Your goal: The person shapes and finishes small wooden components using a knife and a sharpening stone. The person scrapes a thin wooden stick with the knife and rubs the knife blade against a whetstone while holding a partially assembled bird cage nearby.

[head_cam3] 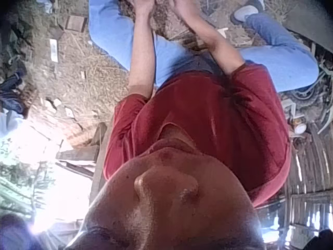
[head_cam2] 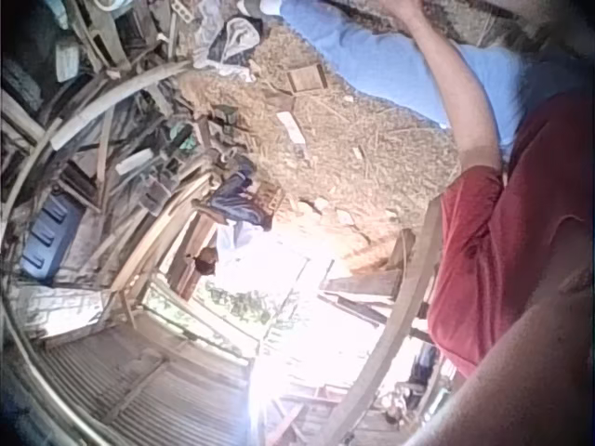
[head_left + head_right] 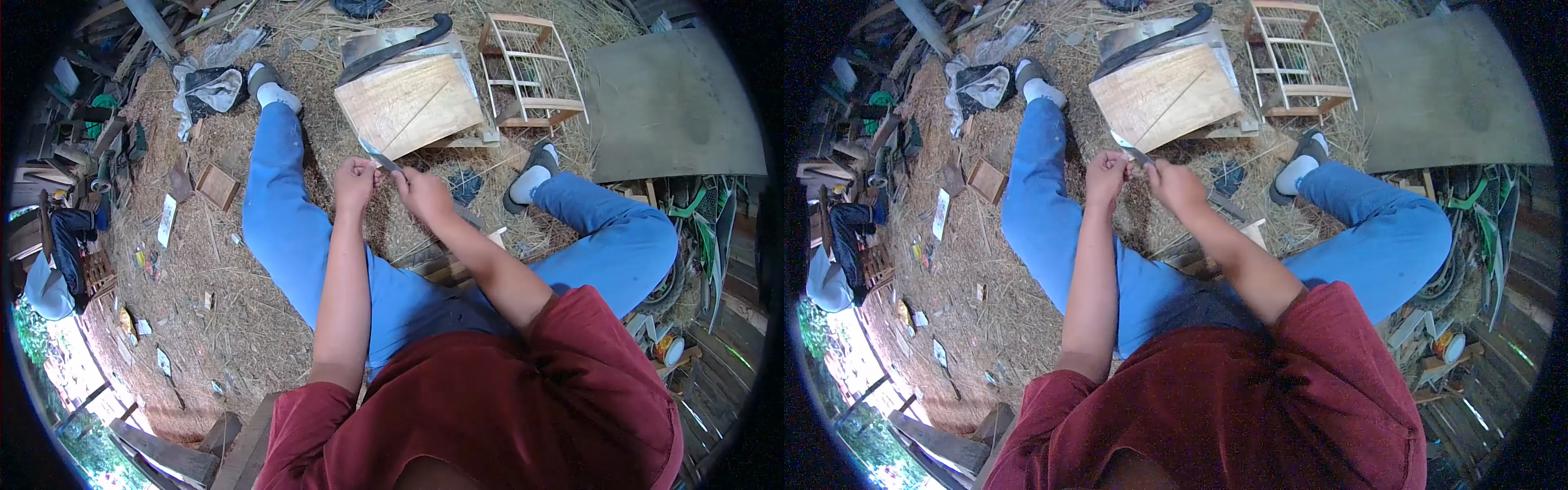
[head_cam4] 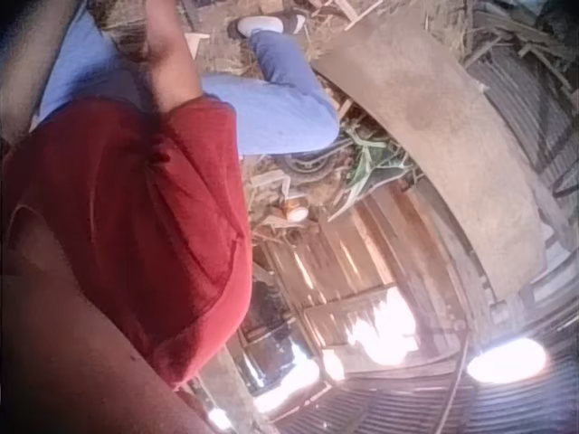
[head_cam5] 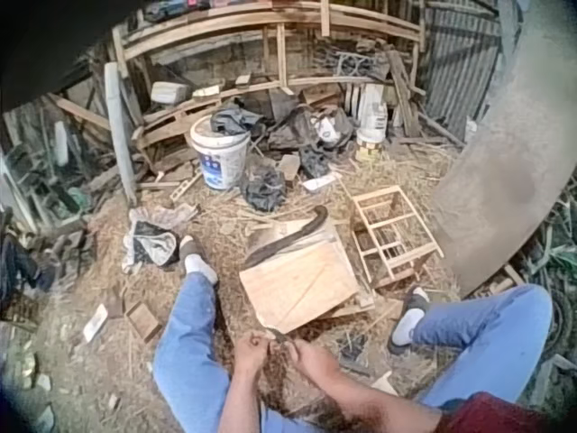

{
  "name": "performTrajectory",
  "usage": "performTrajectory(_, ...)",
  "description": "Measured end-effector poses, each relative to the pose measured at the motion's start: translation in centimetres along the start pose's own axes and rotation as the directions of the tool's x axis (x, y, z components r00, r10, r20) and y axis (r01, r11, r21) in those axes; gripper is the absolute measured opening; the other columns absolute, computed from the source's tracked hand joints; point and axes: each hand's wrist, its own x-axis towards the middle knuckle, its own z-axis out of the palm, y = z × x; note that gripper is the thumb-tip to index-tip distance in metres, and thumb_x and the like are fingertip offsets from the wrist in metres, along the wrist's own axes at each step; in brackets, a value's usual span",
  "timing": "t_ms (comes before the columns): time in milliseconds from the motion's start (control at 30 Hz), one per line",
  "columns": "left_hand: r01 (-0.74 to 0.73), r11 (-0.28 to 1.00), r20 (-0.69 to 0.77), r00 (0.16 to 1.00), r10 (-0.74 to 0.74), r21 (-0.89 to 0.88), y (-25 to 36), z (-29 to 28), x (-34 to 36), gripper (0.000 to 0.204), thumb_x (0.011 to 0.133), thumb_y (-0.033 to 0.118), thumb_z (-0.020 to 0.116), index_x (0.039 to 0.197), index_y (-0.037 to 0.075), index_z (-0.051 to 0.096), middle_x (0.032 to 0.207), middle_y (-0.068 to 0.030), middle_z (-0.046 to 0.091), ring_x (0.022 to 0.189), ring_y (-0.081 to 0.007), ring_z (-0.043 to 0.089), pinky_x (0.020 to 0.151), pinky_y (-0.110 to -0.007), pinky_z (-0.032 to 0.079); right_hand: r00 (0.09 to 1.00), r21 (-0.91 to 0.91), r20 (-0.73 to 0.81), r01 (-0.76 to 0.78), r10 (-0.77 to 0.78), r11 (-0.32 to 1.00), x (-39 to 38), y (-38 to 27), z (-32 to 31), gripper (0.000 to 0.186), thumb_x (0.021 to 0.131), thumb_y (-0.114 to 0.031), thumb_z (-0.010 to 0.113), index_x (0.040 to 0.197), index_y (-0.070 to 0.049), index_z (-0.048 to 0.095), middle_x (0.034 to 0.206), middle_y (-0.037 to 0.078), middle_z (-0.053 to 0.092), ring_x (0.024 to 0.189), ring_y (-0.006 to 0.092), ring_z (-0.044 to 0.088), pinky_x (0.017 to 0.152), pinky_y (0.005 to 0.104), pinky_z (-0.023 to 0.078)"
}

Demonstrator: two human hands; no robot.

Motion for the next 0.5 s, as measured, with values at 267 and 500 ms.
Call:
performTrajectory(267,-0.051,0.999,-0.021,0.998,0.051,0.003,-1.0,0.1,0.5,0.007,0.097,0.004,0.064,0.097,-0.001,0.061,0.075,-0.0083,0.068,0.060,-0.0127,0.063,0.055,-0.025,0.052,1.000,-0.014,0.010,0.019,-0.019,1.000,0.6,0.8,-0.5,0.042,0.103,-0.044,0.047,0.097,-0.009,0.069,0.086,0.026,0.070,0.083,0.0459,0.068,0.075,0.0575,0.054)
performTrajectory(500,-0.021,0.996,-0.050,0.998,0.026,0.088,-0.1,0.7,0.3,0.007,0.096,0.005,0.065,0.095,-0.001,0.062,0.074,-0.0078,0.068,0.060,-0.0123,0.062,0.054,-0.026,0.051,0.998,0.000,-0.040,0.051,-0.051,0.999,0.5,1.1,0.1,0.040,0.103,-0.043,0.051,0.094,-0.008,0.068,0.079,0.025,0.068,0.075,0.0478,0.066,0.068,0.0573,0.052)
